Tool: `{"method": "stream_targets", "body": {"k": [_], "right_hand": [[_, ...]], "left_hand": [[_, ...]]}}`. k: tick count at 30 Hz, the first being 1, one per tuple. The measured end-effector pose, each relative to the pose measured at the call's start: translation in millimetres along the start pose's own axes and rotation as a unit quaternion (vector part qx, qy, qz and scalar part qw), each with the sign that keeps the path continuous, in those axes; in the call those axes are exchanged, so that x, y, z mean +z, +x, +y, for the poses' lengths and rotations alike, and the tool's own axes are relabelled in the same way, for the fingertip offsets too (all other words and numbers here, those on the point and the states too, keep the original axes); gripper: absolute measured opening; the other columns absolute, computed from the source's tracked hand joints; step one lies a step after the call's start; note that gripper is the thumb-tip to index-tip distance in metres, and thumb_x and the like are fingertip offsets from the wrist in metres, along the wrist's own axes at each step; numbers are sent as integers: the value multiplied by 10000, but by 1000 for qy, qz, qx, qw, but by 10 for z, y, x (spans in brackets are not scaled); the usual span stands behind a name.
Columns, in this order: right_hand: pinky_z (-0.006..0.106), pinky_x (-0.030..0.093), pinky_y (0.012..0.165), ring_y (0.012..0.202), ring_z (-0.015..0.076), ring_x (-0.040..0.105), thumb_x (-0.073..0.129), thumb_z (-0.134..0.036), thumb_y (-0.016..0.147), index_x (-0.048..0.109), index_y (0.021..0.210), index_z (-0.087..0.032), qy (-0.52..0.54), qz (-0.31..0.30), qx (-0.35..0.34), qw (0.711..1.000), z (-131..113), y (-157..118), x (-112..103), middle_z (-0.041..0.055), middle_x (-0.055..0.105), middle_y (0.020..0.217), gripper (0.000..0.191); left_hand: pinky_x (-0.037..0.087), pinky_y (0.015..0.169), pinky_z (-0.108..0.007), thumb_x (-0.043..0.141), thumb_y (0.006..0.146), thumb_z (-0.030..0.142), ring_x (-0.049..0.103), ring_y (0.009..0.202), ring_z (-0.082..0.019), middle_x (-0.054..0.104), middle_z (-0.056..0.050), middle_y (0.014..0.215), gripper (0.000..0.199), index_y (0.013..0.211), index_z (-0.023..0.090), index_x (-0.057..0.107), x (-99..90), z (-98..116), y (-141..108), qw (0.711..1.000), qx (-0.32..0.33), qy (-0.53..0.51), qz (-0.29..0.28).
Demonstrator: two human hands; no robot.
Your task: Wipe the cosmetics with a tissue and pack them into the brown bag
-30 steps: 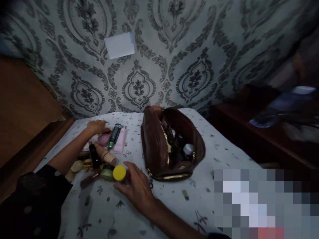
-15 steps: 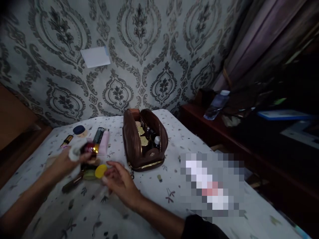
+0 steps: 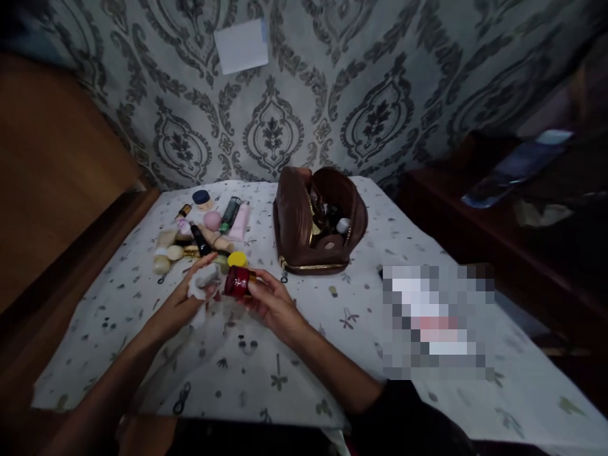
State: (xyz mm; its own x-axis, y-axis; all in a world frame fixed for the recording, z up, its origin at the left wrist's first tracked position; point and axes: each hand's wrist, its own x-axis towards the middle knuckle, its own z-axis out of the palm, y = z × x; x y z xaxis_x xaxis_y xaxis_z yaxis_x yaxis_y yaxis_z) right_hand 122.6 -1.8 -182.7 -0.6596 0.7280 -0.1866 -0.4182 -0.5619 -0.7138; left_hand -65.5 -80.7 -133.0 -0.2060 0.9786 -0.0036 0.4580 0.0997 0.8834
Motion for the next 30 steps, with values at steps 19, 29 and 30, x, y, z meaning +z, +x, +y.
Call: {"method": "stream_targets", "body": {"k": [19,29,30], "right_hand": [[221,467,602,753,115,631,810,-355,737,636,1105,-222,-98,-73,-61,991,52,56,-107,32,676,1002,429],[212,472,561,668,100,632,811,-401,729,601,1066,-213,-145,-94,-26,985,149,76,-144,9,672,927,440],[212,478,565,669,98,632,818,-395,719,604,1065,-214,-156,-95,-27,983,149,76,-147,9,670,940,446]], "left_hand": [[348,1170,-429,466,923,145,336,1451,-252,324,-121,1587,723,1559,248,140,288,-338,-267,956,237,169,31],[385,1158,-437,390,871,32,333,1457,-227,368,-115,1569,747,1555,232,164,390,-402,-263,926,292,234,39],[392,1148,-448,410,897,84,350,1448,-239,381,-133,1559,687,1541,206,203,392,-391,-255,940,257,223,37]]}}
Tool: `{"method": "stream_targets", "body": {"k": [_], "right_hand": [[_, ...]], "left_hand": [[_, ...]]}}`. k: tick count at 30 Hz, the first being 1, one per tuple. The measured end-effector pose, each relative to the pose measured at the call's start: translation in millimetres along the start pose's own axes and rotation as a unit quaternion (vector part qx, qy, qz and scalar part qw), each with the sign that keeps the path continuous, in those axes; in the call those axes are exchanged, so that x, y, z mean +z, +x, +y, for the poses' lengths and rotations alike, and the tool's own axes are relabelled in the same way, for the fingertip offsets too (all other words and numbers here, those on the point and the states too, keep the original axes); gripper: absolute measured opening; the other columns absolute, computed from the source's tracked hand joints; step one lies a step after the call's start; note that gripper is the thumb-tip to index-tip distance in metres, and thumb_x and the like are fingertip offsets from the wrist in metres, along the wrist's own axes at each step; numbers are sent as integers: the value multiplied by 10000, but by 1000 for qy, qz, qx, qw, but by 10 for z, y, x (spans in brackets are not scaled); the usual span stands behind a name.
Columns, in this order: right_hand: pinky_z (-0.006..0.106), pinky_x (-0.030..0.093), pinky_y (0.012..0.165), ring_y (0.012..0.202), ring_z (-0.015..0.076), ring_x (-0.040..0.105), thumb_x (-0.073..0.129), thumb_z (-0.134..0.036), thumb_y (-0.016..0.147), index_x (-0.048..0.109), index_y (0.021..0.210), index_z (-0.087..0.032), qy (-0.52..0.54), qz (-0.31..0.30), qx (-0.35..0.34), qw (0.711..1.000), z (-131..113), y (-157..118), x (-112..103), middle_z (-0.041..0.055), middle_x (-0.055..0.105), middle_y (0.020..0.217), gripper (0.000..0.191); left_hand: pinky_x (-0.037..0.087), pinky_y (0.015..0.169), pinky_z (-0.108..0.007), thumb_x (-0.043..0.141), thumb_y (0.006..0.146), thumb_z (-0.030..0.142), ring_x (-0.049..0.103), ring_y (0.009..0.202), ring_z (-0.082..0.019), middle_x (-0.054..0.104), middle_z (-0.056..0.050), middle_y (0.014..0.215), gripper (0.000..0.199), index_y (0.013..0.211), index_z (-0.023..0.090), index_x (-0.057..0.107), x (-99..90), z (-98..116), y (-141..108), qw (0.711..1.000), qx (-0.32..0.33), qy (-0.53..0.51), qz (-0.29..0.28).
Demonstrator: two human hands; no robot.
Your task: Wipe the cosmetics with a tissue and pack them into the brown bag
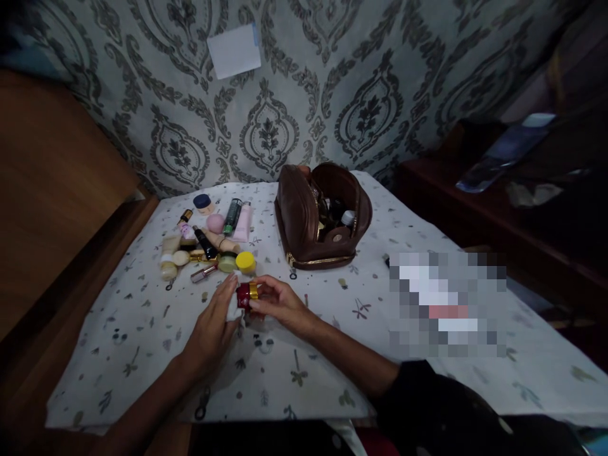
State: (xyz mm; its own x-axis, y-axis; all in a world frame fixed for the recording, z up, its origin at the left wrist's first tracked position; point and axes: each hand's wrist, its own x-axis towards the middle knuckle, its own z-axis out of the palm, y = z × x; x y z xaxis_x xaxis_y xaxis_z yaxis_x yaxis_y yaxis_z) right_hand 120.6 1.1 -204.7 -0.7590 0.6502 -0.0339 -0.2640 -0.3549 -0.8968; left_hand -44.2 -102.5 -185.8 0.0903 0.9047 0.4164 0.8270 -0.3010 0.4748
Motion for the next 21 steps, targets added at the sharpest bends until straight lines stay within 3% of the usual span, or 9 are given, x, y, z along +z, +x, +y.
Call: {"method": "stream_targets", "body": {"k": [5,10,14,17,21], "right_hand": [[270,542,742,860,139,661,863,-354,655,609,1099,-248,-46,25,-47,998,-28,-6,-27,16,640,1046,522],[328,556,814,933,172,659,818,-370,712,574,1158,-265,-120,38,-106,986,-53,-28,-10,37,639,1097,519],[312,554,768,935,179,634,768,-345,760,563,1192,-252,-219,60,-182,957,-54,-57,23,61,629,1109,487],[305,544,736,927,185,618,739,-295,769,579,1194,-249,-300,93,-223,923,-52,-75,38,63,598,1106,457],[315,533,736,910,197,613,744,-282,744,574,1197,-237,-348,122,-238,899,-70,-89,50,55,598,1050,486]], "left_hand": [[451,1048,-464,431,969,385,564,1246,-287,582,-185,1360,497,1387,117,439,-80,100,108,976,-172,-125,-48],[530,798,-361,435,958,487,664,812,-214,710,-68,950,448,1245,156,528,-98,184,156,931,-247,-260,-68],[535,640,-295,492,926,497,645,697,-163,675,-64,1015,406,1167,171,508,-1,201,120,883,-270,-380,-55],[522,600,-277,535,900,466,639,706,-157,634,-60,1043,351,1106,190,467,41,220,77,893,-283,-351,-7],[495,660,-300,548,880,394,646,757,-190,638,-37,961,291,1084,209,452,20,253,17,942,-274,-196,15]]}}
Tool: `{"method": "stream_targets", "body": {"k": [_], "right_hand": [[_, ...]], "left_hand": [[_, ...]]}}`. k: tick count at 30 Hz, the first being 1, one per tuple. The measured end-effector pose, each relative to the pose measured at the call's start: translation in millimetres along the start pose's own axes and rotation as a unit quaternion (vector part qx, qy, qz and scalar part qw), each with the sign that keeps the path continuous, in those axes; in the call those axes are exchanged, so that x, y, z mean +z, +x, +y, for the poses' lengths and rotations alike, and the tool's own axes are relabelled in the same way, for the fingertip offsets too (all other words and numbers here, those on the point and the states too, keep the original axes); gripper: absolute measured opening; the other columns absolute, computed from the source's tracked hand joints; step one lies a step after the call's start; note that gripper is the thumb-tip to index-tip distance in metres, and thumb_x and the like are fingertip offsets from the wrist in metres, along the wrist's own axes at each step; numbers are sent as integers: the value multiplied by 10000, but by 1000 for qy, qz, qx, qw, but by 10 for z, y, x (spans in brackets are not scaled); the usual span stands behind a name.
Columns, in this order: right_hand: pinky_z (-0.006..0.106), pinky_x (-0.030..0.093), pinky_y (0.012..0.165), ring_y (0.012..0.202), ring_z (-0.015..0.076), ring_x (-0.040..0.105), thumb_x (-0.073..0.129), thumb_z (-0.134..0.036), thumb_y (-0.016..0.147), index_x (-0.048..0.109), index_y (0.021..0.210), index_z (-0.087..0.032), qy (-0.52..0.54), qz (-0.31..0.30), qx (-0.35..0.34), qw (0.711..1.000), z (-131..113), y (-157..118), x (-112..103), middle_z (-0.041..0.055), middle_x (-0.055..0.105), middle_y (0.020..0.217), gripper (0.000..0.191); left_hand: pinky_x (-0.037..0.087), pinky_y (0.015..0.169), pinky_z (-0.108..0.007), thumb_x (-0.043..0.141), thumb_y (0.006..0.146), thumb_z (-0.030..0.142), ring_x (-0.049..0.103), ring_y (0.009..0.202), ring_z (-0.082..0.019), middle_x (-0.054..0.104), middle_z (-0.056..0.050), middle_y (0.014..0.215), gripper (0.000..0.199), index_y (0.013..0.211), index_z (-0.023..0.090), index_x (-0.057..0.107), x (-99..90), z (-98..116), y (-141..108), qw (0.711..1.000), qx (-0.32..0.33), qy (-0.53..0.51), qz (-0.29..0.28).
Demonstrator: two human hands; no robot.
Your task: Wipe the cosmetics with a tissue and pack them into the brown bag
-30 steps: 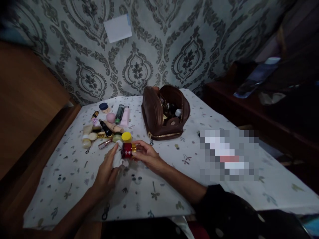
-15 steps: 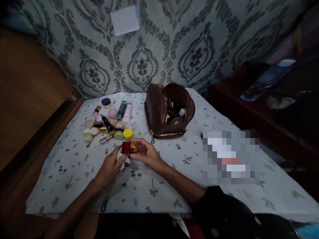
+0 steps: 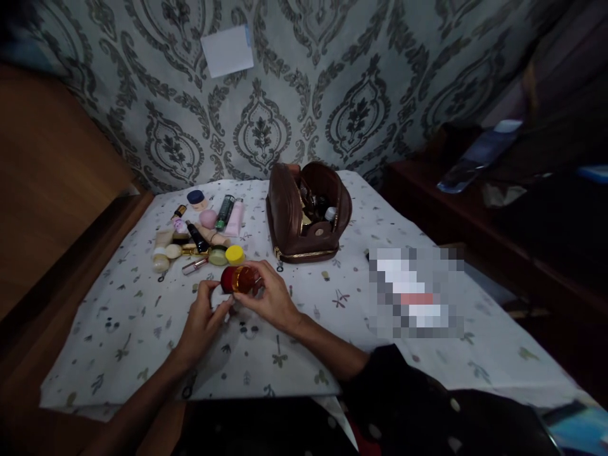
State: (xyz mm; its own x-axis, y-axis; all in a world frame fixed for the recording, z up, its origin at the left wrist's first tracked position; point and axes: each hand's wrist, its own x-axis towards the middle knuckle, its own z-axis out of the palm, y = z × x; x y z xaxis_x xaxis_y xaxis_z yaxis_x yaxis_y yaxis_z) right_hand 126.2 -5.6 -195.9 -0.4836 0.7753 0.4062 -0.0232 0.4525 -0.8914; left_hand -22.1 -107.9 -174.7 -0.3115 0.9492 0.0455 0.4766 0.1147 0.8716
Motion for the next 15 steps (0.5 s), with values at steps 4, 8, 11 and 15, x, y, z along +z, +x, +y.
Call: {"method": "stream_targets", "body": {"k": [4,8,11,15], "right_hand": [[305,515,688,830,185,591,748,-289,735,585,1162,-233,-29,-2,-3,1000,-49,9,-16,47,592,987,461],[298,500,677,816,181,586,754,-260,722,596,1156,-247,-48,-27,-32,998,-82,-2,-29,42,600,969,462],[290,501,681,815,173,595,765,-248,707,597,1164,-241,-28,-64,-44,997,-64,-9,-33,34,599,953,487],[289,516,700,831,166,608,781,-284,712,607,1172,-230,32,-81,-15,996,-11,0,-33,38,600,985,494]], "left_hand": [[476,750,-354,516,894,397,659,819,-239,661,-53,956,276,1093,216,452,-50,37,-30,995,33,94,7],[464,728,-351,464,917,438,656,782,-241,663,-48,924,269,1070,218,446,-101,97,23,994,32,100,12],[455,703,-338,430,928,478,633,747,-229,649,-31,867,305,1073,211,456,-132,140,104,996,23,89,12],[439,673,-311,369,949,534,579,695,-197,613,2,782,357,1036,209,490,-150,169,211,998,19,54,-20]]}}
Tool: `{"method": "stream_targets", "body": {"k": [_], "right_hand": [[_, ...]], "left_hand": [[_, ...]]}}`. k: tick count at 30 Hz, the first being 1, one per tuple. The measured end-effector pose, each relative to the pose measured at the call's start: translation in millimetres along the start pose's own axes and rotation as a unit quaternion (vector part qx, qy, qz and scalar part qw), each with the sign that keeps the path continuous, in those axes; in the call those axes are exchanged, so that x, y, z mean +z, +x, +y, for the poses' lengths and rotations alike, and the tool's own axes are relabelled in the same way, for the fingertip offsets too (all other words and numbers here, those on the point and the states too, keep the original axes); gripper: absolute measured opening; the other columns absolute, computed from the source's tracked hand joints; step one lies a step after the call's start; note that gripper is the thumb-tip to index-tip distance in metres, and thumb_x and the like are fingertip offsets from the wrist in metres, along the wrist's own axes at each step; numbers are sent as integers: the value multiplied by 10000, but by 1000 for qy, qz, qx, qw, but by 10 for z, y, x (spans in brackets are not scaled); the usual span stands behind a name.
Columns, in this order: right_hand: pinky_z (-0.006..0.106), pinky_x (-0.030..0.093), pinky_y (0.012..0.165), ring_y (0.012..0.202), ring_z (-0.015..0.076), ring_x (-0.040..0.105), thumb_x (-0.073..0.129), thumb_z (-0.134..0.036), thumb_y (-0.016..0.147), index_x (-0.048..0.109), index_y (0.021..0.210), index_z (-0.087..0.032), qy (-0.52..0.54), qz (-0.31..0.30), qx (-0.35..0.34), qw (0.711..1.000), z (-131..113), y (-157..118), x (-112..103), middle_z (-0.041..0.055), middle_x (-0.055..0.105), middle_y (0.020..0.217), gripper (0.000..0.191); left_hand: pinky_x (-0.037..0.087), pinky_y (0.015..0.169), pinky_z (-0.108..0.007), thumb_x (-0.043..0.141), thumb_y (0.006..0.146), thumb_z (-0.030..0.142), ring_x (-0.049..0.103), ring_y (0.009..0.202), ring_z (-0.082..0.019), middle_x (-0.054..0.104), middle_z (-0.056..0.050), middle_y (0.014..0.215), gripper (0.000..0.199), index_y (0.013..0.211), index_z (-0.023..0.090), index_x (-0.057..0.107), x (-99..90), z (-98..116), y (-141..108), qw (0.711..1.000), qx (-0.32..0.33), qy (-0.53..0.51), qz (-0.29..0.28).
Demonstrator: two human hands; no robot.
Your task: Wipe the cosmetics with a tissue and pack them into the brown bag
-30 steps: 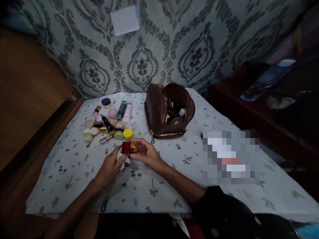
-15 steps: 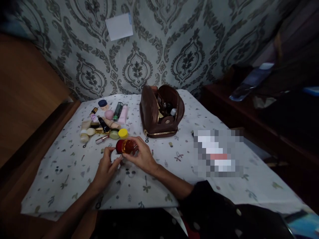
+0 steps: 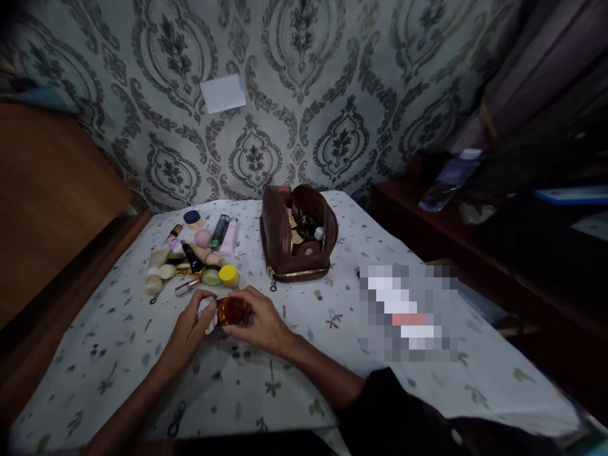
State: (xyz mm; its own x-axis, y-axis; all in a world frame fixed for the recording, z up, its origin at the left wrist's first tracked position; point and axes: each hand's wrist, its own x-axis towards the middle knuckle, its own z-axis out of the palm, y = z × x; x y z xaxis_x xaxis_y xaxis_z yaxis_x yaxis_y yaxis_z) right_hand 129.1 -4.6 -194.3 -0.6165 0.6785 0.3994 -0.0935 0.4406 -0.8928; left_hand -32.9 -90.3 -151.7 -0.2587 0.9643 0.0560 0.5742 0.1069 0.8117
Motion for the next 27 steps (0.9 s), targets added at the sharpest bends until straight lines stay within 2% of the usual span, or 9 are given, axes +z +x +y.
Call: {"method": "stream_targets", "body": {"k": [4,8,12,16,19,21,23,25,27], "right_hand": [[322,537,792,939,189,611,776,-314,746,600,1195,-242,39,7,24,999,50,17,8,54,595,1056,488],[359,545,855,994,205,611,793,-333,734,597,1187,-257,50,22,40,998,104,32,30,61,580,1115,499],[369,547,872,1016,206,610,798,-321,719,583,1160,-264,83,27,61,994,151,40,66,56,582,1137,494],[366,539,858,981,201,623,786,-316,727,543,1166,-255,115,19,74,990,143,40,85,58,617,1112,506],[385,521,871,956,208,627,779,-331,737,539,1178,-245,78,10,65,995,88,53,41,68,635,1116,509],[397,502,901,995,221,620,761,-346,757,548,1190,-240,38,-8,51,998,49,85,-12,73,637,1139,494],[391,493,906,1041,226,608,701,-357,816,555,1205,-236,6,-15,42,999,27,140,-56,75,634,1150,433],[370,504,868,1044,218,604,613,-336,881,563,1208,-222,-20,7,47,999,29,211,-62,82,624,1141,349],[356,514,843,1045,216,593,570,-264,891,569,1201,-193,-59,39,54,996,57,292,-32,99,599,1147,318]], "left_hand": [[455,655,-292,359,952,560,562,669,-168,606,7,760,392,979,201,513,14,-30,68,999,-1,-48,-20],[420,444,-251,424,904,629,460,442,-101,608,19,758,487,1109,196,511,46,-71,108,987,-67,-129,-71],[496,459,-245,613,805,597,564,568,-98,628,-79,1167,632,1281,211,458,70,-70,144,959,-89,-251,-94],[511,487,-224,695,761,516,591,646,-113,637,-80,1175,655,1298,210,479,83,-70,175,954,-78,-279,-83],[469,457,-201,701,753,492,580,631,-112,658,-57,1108,597,1251,210,532,74,-95,210,963,-82,-249,-67],[485,504,-216,698,755,466,616,697,-144,671,-52,1072,533,1197,198,568,50,-114,243,975,-67,-206,-47],[541,672,-276,689,757,428,651,861,-200,684,-53,1061,453,1130,187,600,14,-124,270,988,-23,-150,-15],[525,864,-343,680,749,401,640,999,-235,696,-54,1059,392,1070,186,617,-24,-127,275,995,28,-92,11],[499,926,-376,676,734,410,643,1004,-245,706,-53,1044,376,1038,195,622,-63,-141,266,998,55,-31,17]]}}
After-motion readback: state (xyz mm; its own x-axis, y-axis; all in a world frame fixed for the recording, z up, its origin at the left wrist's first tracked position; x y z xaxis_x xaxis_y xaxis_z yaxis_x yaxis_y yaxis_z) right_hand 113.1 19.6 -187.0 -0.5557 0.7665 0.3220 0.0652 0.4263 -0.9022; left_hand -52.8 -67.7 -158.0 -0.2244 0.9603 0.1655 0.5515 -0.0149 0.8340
